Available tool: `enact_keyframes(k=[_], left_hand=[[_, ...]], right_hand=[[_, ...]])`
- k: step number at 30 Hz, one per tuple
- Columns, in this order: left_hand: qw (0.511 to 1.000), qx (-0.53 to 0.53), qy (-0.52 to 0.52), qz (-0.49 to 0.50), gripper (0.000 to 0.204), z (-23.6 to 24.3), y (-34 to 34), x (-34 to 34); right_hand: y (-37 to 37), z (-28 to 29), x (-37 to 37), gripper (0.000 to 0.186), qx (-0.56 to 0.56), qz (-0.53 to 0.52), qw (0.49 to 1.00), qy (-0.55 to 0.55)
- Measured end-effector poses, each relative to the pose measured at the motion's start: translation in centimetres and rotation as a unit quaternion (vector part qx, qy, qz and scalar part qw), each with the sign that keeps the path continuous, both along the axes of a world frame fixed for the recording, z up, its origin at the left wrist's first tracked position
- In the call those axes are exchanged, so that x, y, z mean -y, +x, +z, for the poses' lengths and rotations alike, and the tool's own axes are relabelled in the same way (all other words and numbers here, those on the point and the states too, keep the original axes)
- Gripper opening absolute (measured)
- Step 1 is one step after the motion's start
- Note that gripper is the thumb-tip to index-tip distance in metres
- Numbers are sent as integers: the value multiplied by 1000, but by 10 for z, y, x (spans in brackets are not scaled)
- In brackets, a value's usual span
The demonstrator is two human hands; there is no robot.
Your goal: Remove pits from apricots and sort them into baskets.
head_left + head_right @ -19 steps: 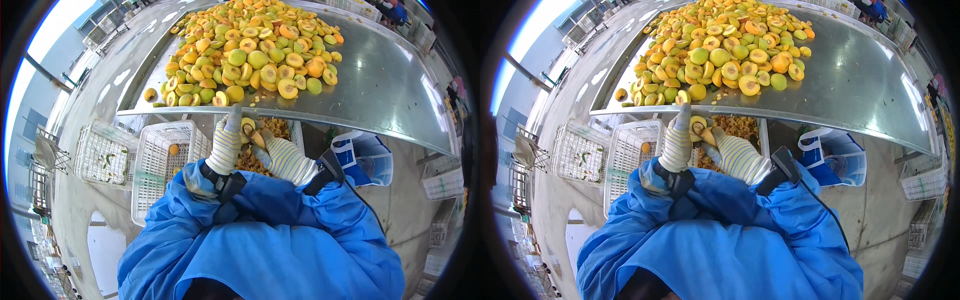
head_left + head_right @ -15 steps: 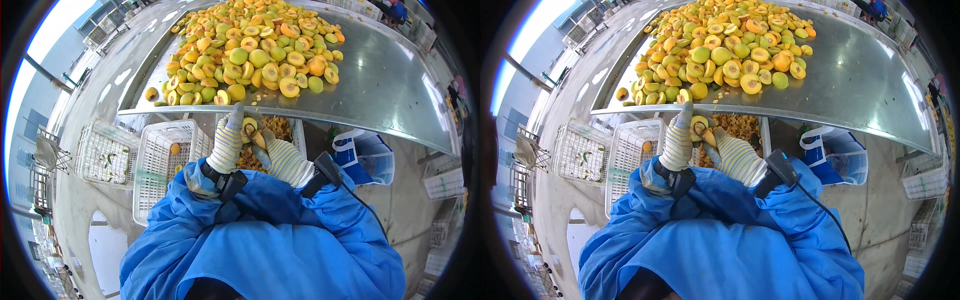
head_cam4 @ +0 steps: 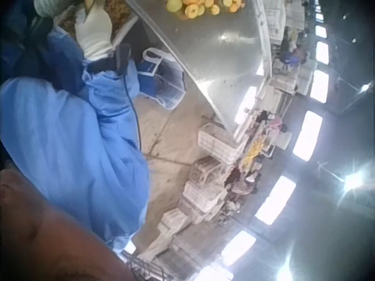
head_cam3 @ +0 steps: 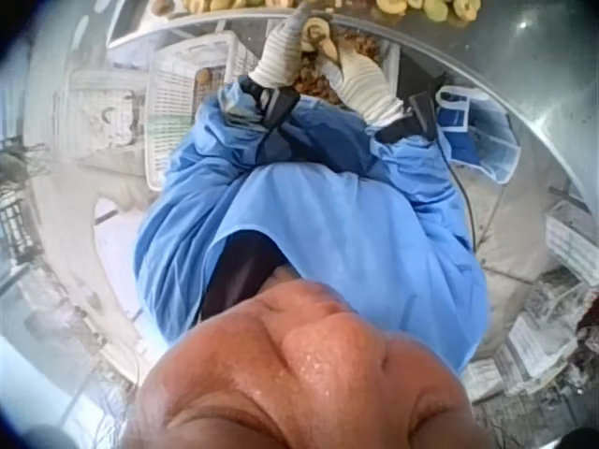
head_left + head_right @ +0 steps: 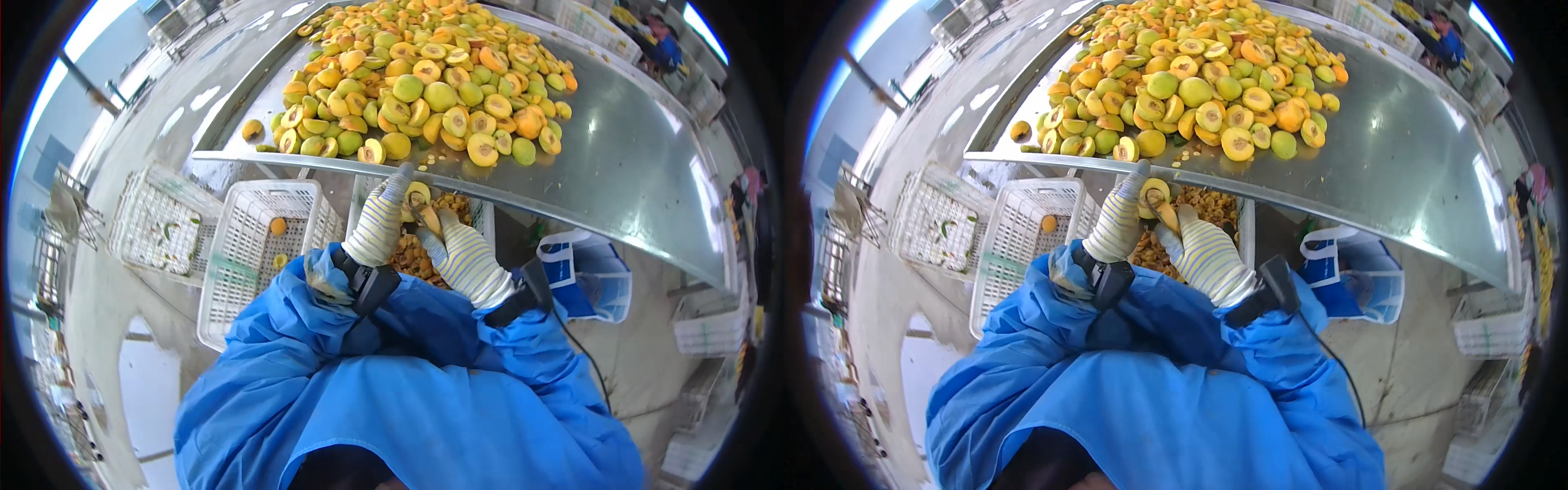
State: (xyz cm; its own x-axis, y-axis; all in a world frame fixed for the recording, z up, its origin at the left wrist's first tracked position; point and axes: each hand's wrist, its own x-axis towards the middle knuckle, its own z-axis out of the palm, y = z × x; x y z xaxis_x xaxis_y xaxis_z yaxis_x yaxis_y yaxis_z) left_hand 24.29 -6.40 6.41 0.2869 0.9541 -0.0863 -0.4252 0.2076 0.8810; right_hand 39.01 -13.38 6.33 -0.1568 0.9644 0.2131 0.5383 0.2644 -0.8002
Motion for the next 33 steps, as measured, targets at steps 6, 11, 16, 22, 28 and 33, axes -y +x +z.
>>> enact_keyframes(k=[6,11,16,22,28,33], left_hand=[[985,156,-79,-2,39,0,-2,-3],[958,246,-140,-56,30,-12,-5,-9],[963,243,-96,-62,28,-13,0,-5],[972,204,-115,-8,34,-12,3,2],[992,104,-49,58,37,-8,9,11],[988,49,32,142,43,-7,17,18]], right_hand=[[25,-22,-18,37,-12,-50,965,258],[15,-16,-5,40,49,-35,994,96],[11,-12,-4,40,98,-34,992,77],[-1,9,-1,40,238,-36,970,-38],[-13,-16,3,36,120,-21,993,1],[-17,-29,-3,35,0,-9,999,48]])
